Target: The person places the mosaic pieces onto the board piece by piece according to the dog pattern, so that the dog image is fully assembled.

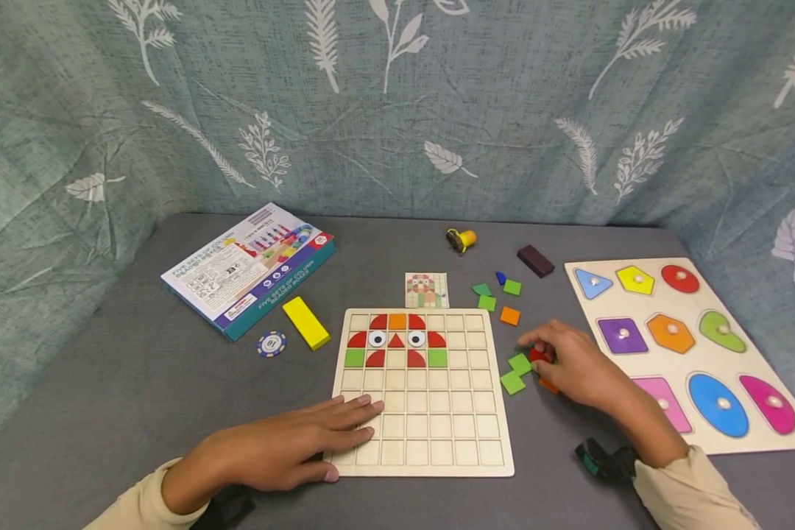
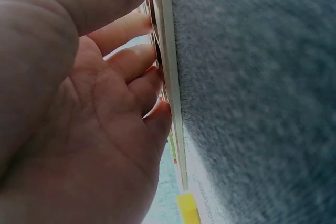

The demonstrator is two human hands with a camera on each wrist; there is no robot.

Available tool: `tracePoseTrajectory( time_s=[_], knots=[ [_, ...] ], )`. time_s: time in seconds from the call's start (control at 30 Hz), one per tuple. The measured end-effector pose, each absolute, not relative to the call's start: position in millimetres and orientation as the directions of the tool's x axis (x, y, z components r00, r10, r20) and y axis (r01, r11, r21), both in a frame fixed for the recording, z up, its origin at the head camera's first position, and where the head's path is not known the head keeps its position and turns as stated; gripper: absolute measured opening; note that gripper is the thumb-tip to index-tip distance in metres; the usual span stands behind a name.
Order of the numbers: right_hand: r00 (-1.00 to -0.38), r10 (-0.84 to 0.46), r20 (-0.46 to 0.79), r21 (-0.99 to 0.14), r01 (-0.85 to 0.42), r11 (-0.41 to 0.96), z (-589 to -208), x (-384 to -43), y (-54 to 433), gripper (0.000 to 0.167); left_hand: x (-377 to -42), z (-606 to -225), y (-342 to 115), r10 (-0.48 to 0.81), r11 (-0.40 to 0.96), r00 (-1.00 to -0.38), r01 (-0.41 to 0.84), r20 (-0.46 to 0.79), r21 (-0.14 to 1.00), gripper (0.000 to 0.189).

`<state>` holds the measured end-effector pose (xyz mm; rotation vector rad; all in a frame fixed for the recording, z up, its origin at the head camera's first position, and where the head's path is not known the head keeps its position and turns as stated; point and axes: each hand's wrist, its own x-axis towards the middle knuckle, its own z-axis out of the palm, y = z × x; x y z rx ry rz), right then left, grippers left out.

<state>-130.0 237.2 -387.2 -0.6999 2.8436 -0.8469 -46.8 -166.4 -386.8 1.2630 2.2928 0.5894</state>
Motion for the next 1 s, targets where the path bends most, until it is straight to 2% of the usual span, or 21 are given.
tracePoseTrajectory(
  time_s=[0.27, 0.53, 0.73, 1.0],
  knots=[
    [-0.888, -0.453, 0.078, -0.527, -0.422, 0.738, -385.9, -129.7, 236.8, 0.019, -47.8, -387.9, -165.9, 0.858, 0.488, -0.478, 0.648, -0.186, 0.584, 0.058],
    [-0.896, -0.415, 0.16, -0.53, -0.432, 0.73, -380.0, -132.5, 229.3, 0.026, -47.8, -388.0, -165.5, 0.857, 0.49, -0.479, 0.643, -0.189, 0.588, 0.058],
    [-0.884, -0.417, 0.211, -0.554, -0.46, 0.694, -380.3, -135.1, 216.8, 0.021, -48.2, -388.0, -165.8, 0.854, 0.493, -0.481, 0.631, -0.195, 0.599, 0.058],
    [-0.867, -0.46, 0.192, -0.563, -0.481, 0.672, -373.9, -138.1, 199.6, 0.031, -48.0, -386.7, -165.9, 0.861, 0.483, -0.475, 0.648, -0.184, 0.589, 0.058]
  ],
)
